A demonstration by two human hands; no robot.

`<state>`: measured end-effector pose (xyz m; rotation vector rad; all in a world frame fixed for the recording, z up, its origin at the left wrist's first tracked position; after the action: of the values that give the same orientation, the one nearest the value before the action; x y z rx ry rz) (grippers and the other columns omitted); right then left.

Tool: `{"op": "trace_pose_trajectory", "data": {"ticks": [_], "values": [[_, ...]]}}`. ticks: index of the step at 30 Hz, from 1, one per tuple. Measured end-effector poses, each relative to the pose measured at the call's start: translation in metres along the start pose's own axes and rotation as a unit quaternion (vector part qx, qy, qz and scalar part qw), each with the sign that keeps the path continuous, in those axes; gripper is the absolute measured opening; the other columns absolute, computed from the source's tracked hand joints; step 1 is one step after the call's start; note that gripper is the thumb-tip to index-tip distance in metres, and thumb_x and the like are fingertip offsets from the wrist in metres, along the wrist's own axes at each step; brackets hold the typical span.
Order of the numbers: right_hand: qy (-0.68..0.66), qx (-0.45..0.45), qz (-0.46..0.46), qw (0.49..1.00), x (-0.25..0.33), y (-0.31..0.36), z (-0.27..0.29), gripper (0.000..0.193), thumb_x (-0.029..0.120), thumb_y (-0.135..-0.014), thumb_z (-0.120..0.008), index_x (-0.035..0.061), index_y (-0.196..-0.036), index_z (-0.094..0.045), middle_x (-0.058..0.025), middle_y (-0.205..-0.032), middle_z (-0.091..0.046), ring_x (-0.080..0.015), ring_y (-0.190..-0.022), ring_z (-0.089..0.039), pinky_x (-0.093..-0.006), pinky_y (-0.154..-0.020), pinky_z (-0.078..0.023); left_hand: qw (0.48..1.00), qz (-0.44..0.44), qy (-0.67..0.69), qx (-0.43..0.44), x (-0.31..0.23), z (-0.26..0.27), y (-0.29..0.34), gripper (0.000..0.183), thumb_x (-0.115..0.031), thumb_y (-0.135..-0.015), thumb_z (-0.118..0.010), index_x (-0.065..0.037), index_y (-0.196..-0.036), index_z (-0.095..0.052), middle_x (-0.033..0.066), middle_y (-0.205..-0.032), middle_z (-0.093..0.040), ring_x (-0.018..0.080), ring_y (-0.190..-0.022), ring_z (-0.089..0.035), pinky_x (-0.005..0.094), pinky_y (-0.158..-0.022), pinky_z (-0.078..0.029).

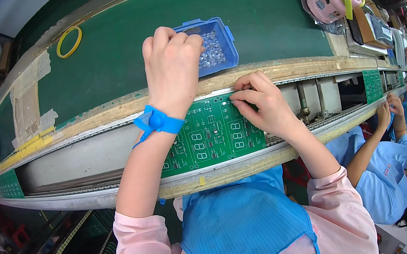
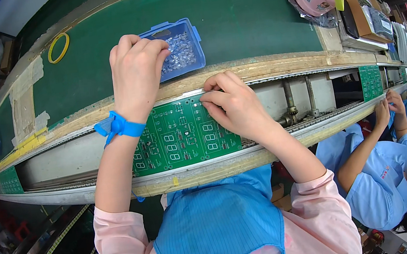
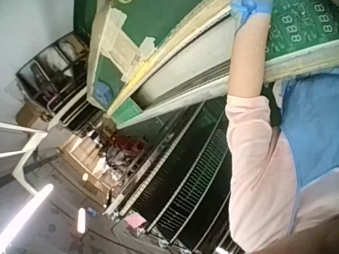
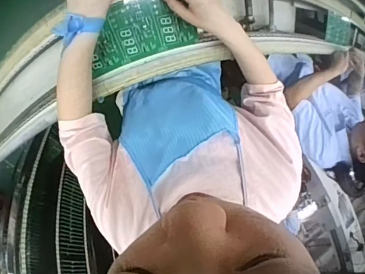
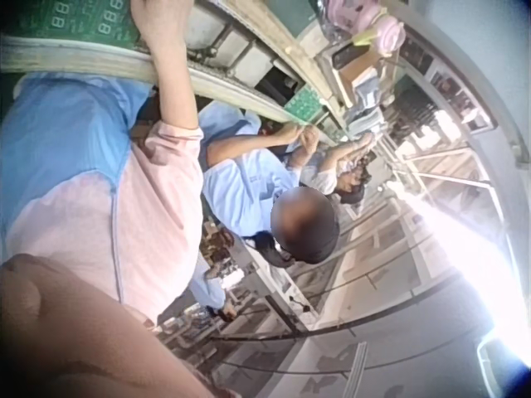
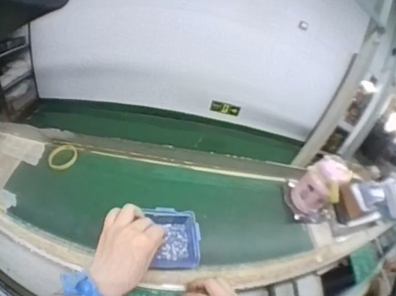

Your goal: The person inserts small electronic components into a green circuit board by hand. They repeatedly pick up components from a blue container and place them into specific holes on the board, working along a production line.

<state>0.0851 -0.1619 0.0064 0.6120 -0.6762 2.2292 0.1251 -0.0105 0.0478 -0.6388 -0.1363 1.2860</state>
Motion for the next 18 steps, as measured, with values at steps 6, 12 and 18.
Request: {"op": "trace_pose_trajectory", "data": {"ticks": [6,12,18], "values": [[0.033,-0.003,0.017,0.999,0.004,-0.002,-0.002,0.015,-0.001,-0.076,-0.074,0.0009,-0.09,-0.07,-0.0089,-0.099,-0.061,-0.0259,-0.091,-0.059,-0.0363,-0.077,-0.05,0.991,-0.014,0.124,-0.057,-0.016,0.028,0.013,0.011,-0.012,-0.077,-0.075,-0.004,-0.085,-0.072,0.006,-0.078,-0.065,0.0261,-0.092,-0.057,0.0411,-0.081,-0.046],[0.057,-0.001,0.021,0.998,0.008,-0.004,-0.003,0.013,0.0,-0.075,-0.073,0.0009,-0.087,-0.069,-0.008,-0.097,-0.061,-0.0261,-0.089,-0.059,-0.0365,-0.076,-0.05,0.993,0.007,0.107,-0.047,-0.006,0.02,0.018,0.011,-0.006,-0.08,-0.075,-0.002,-0.091,-0.073,0.0081,-0.084,-0.068,0.028,-0.09,-0.058,0.0391,-0.08,-0.049],[0.089,0.0,0.043,0.995,0.014,-0.004,-0.005,0.012,0.0,-0.074,-0.073,0.0005,-0.086,-0.068,-0.0071,-0.096,-0.062,-0.0252,-0.088,-0.059,-0.0361,-0.076,-0.051,0.991,0.013,0.124,-0.053,-0.004,0.021,0.018,0.017,-0.003,-0.08,-0.074,0.0,-0.098,-0.073,0.0091,-0.086,-0.068,0.0285,-0.091,-0.058,0.039,-0.08,-0.049]]}}
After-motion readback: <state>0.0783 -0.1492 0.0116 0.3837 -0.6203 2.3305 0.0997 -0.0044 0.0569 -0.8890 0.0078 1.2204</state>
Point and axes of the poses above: each hand's wrist, its own y-axis away from the middle knuckle, its own z-axis out of the back of the hand, x = y × z, the point moved 9 cm from there along -y, towards the middle knuckle
